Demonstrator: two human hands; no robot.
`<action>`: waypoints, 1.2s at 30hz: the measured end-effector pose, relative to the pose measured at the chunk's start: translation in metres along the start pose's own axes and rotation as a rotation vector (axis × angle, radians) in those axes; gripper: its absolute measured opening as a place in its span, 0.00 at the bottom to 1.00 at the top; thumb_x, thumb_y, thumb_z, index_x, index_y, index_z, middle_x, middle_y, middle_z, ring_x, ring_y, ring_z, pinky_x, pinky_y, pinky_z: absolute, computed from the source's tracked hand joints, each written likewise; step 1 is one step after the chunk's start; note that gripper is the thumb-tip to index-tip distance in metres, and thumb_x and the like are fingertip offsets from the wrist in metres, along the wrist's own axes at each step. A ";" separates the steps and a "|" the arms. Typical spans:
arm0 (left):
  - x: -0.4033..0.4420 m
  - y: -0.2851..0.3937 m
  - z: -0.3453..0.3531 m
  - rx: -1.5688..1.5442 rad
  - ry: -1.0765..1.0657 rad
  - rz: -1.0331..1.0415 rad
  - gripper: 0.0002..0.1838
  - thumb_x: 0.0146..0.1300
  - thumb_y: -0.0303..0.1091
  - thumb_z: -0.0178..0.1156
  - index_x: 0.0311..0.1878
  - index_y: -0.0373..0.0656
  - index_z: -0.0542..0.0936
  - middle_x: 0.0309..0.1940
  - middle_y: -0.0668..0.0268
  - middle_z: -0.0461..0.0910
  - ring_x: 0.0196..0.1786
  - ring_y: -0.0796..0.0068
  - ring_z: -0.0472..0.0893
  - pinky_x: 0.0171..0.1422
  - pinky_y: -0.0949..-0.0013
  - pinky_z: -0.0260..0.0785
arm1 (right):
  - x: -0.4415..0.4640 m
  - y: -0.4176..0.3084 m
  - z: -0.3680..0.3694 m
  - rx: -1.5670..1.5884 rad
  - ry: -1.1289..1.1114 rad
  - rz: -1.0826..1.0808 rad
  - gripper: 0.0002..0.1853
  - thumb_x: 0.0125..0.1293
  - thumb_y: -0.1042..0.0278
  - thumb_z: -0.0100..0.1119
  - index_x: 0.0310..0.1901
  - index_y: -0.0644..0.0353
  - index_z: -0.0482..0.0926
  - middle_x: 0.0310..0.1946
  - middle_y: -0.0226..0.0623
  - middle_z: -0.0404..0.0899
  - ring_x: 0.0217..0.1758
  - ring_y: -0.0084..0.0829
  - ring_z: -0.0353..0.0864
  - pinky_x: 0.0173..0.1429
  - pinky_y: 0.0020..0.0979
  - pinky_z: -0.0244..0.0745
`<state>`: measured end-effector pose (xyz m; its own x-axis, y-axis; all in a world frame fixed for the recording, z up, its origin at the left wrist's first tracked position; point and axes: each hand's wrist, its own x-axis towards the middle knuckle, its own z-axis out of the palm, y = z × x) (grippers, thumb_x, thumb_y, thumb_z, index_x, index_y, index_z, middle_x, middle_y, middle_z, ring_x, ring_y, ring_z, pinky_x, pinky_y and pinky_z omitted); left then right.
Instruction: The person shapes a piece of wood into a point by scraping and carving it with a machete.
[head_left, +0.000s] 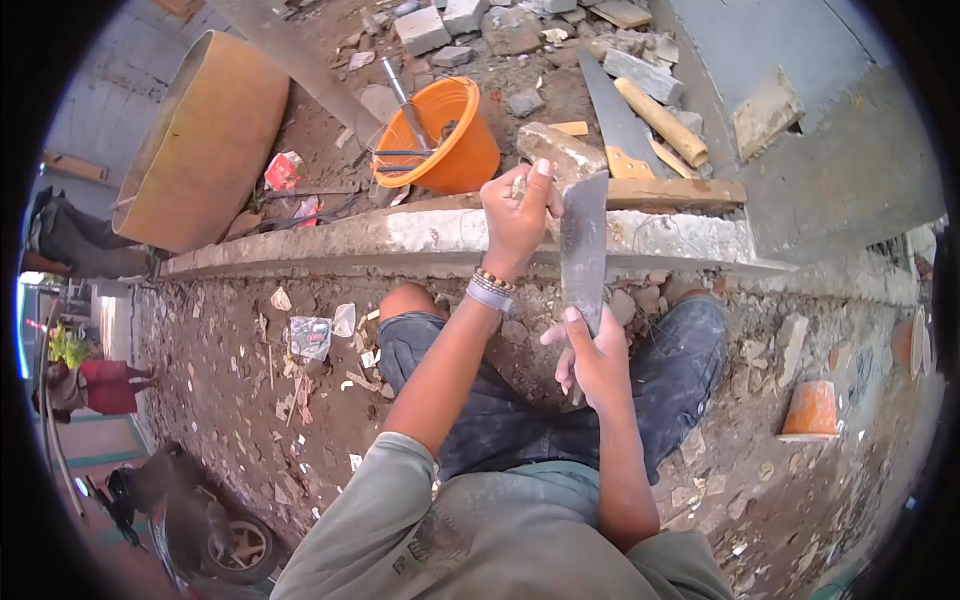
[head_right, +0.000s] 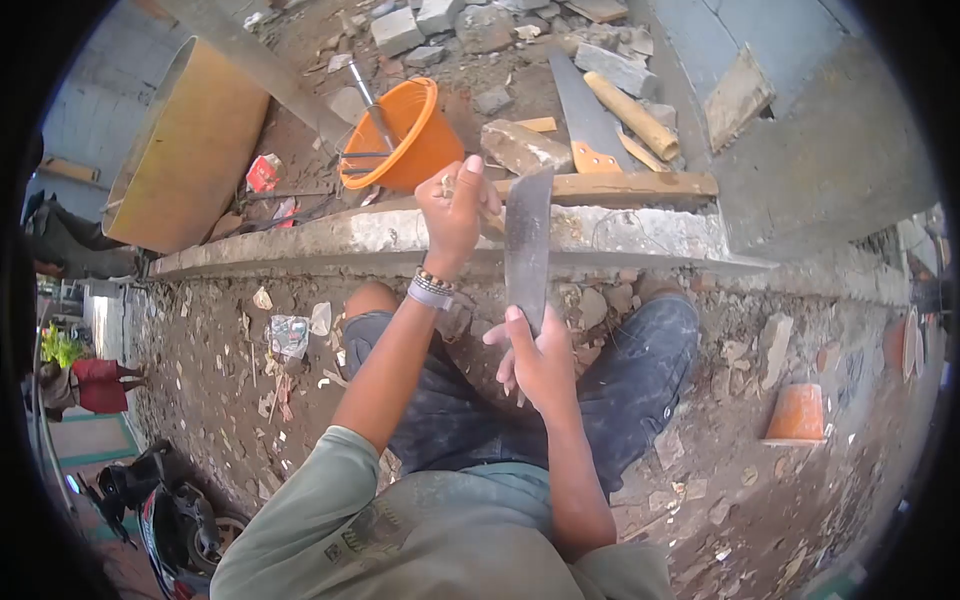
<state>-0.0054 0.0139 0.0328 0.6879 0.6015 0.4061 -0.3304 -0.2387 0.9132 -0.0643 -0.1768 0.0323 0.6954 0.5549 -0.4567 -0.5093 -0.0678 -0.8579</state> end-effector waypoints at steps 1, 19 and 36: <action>0.001 -0.001 0.002 0.019 -0.009 -0.001 0.24 0.77 0.38 0.55 0.21 0.41 0.70 0.15 0.65 0.75 0.19 0.78 0.73 0.26 0.72 0.65 | 0.004 0.006 -0.001 -0.007 0.000 -0.010 0.16 0.79 0.57 0.51 0.51 0.65 0.70 0.30 0.42 0.84 0.13 0.21 0.73 0.14 0.24 0.65; 0.010 -0.023 0.003 0.025 0.113 0.027 0.23 0.77 0.40 0.56 0.24 0.41 0.70 0.19 0.68 0.72 0.22 0.78 0.70 0.30 0.70 0.64 | 0.016 0.028 0.023 -0.253 0.145 -0.227 0.14 0.78 0.61 0.51 0.48 0.66 0.74 0.23 0.34 0.79 0.23 0.27 0.78 0.33 0.32 0.73; 0.002 -0.013 0.004 0.055 0.160 0.090 0.25 0.79 0.46 0.53 0.25 0.42 0.70 0.20 0.69 0.72 0.26 0.80 0.70 0.32 0.73 0.63 | 0.054 0.023 0.043 -0.356 0.346 -0.536 0.18 0.77 0.63 0.49 0.54 0.75 0.70 0.33 0.67 0.80 0.40 0.69 0.79 0.44 0.59 0.72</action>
<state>0.0025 0.0154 0.0222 0.5440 0.6887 0.4793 -0.3467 -0.3357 0.8758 -0.0598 -0.1130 -0.0019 0.9535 0.2974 0.0497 0.1008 -0.1588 -0.9822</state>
